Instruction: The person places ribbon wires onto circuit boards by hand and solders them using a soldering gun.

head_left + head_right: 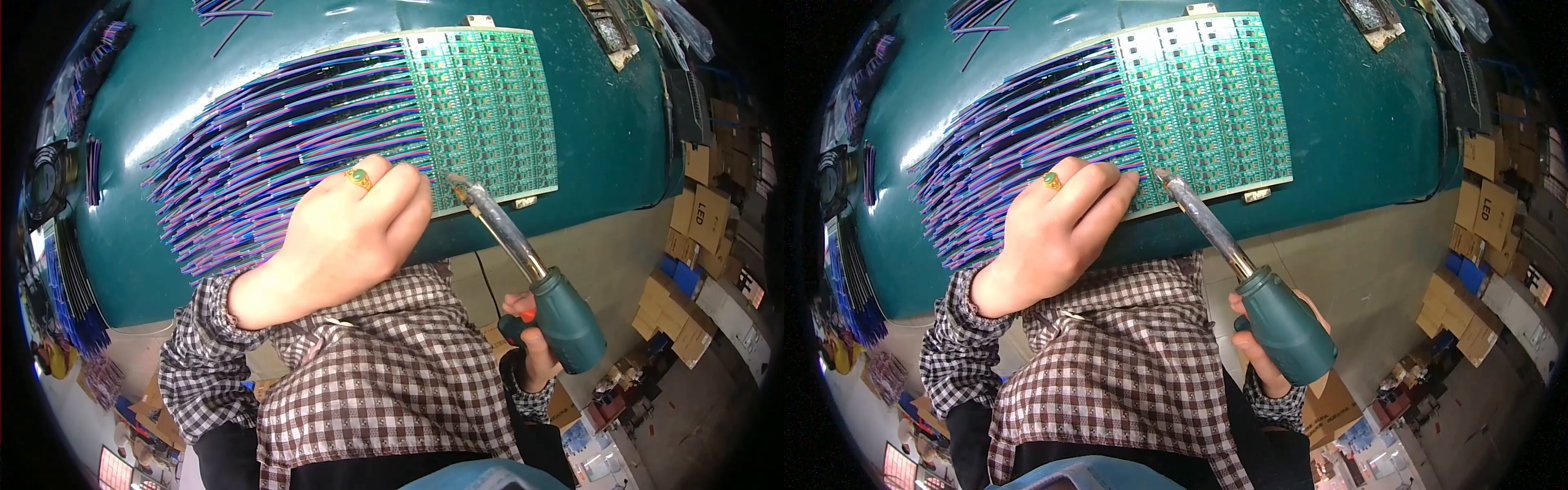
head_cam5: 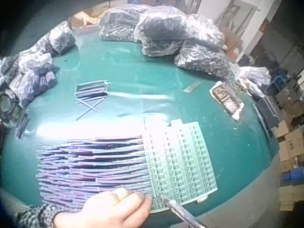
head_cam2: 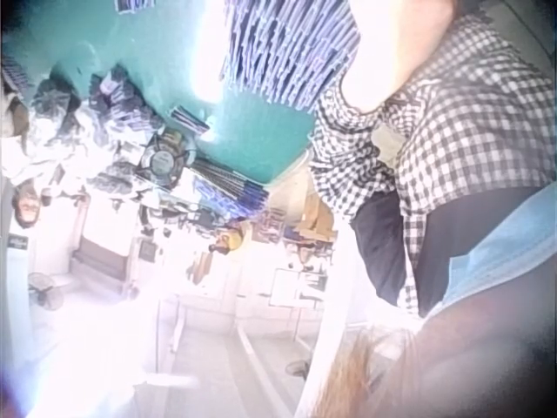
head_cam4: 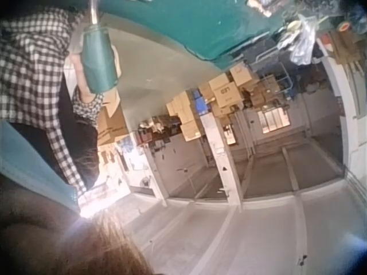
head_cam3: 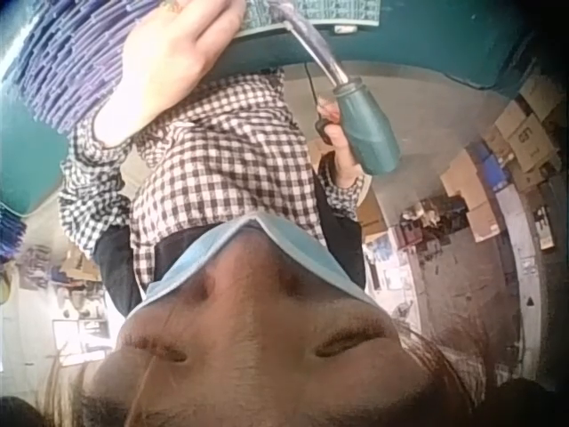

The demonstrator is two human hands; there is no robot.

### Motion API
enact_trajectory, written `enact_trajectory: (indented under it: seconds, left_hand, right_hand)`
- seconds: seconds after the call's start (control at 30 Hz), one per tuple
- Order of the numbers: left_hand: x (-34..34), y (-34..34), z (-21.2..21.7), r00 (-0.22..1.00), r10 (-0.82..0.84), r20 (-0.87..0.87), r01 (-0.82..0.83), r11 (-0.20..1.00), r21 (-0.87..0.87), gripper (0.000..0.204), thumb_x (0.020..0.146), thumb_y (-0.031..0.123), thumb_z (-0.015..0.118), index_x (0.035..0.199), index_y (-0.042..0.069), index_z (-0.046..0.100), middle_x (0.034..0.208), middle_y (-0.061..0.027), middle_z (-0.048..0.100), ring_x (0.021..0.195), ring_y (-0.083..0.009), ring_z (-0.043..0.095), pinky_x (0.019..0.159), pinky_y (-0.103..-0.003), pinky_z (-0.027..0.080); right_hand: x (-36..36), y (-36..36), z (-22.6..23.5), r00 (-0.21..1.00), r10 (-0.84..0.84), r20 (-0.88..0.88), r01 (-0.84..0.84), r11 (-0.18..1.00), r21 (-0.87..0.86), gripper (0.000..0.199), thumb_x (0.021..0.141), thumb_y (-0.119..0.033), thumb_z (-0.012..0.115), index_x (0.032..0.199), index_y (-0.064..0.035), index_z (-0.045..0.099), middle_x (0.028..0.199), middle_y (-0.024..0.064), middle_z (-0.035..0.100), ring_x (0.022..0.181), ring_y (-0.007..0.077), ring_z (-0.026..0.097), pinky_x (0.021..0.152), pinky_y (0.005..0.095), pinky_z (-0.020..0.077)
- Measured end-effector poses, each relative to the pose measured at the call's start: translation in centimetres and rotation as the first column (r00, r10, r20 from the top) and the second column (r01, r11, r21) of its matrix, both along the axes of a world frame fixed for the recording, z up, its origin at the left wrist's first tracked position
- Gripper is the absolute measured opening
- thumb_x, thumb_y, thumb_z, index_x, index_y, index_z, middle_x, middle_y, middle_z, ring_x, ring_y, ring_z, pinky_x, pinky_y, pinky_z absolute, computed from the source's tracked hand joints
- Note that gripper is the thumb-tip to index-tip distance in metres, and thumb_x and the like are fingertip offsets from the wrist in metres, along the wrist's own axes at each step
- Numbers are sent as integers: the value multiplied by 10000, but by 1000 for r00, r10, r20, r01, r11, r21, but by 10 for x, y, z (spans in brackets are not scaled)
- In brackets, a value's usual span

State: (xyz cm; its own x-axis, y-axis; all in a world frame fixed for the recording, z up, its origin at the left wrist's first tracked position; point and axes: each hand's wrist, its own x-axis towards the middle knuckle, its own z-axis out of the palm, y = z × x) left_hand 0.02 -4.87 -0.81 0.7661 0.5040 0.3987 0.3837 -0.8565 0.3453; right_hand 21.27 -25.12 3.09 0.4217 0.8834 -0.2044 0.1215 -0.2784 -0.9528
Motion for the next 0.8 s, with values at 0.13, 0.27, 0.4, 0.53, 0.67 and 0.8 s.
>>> enact_trajectory:
  seconds: [0.13, 0.27, 0.4, 0.53, 0.67, 0.8]
  left_hand:
    - [2, 1, -1, 1000, -15, -1, 15, 1000, 2, 208, 695, 124, 602, 879, 29, 609, 800, -42, 455, 691, -161, 509, 527, -272, 460]
    - [0, 1, 0, 1000, -10, -6, 10, 1000, 9, 216, 697, 122, 602, 890, 27, 613, 803, -42, 457, 694, -161, 512, 530, -272, 460]
    - [-2, 0, 2, 999, -29, -16, 29, 999, -17, 307, 675, 96, 624, 964, -6, 645, 874, -62, 532, 728, -180, 555, 578, -284, 486]
    - [-3, -1, 4, 998, -54, -11, 54, 998, -33, 394, 640, 73, 640, 1014, -42, 680, 927, -81, 603, 761, -195, 607, 619, -295, 513]
    - [-3, -1, 4, 998, -56, -6, 56, 998, -6, 397, 627, 74, 639, 1004, -42, 684, 920, -78, 606, 766, -190, 614, 615, -293, 514]
    - [-2, -1, 3, 999, -51, -2, 51, 999, 3, 368, 635, 73, 656, 984, -39, 688, 905, -74, 606, 758, -189, 614, 606, -290, 511]
  right_hand:
    - [-5, -3, 0, 996, -53, -69, 56, 998, 40, 619, 726, -186, 885, 1154, 112, 552, 887, 179, 709, 845, 250, 708, 789, 388, 584]
    - [-4, -2, -3, 995, -26, -91, 30, 999, 45, 620, 731, -174, 881, 1157, 120, 541, 860, 168, 701, 829, 245, 704, 790, 392, 585]
    - [-7, -1, -2, 992, -65, -109, 71, 996, 55, 604, 738, -176, 877, 1143, 123, 544, 842, 152, 696, 816, 242, 701, 793, 397, 588]
    - [-7, 1, -1, 992, -67, -111, 73, 996, 48, 578, 744, -180, 872, 1128, 118, 557, 839, 145, 697, 815, 239, 701, 796, 399, 590]
    - [-7, 1, -1, 992, -61, -109, 67, 997, 49, 566, 747, -178, 869, 1122, 115, 563, 837, 142, 697, 813, 238, 701, 795, 396, 590]
    - [-6, -1, -3, 992, -61, -113, 67, 996, 53, 559, 739, -173, 873, 1110, 114, 569, 836, 143, 699, 810, 237, 703, 788, 386, 590]
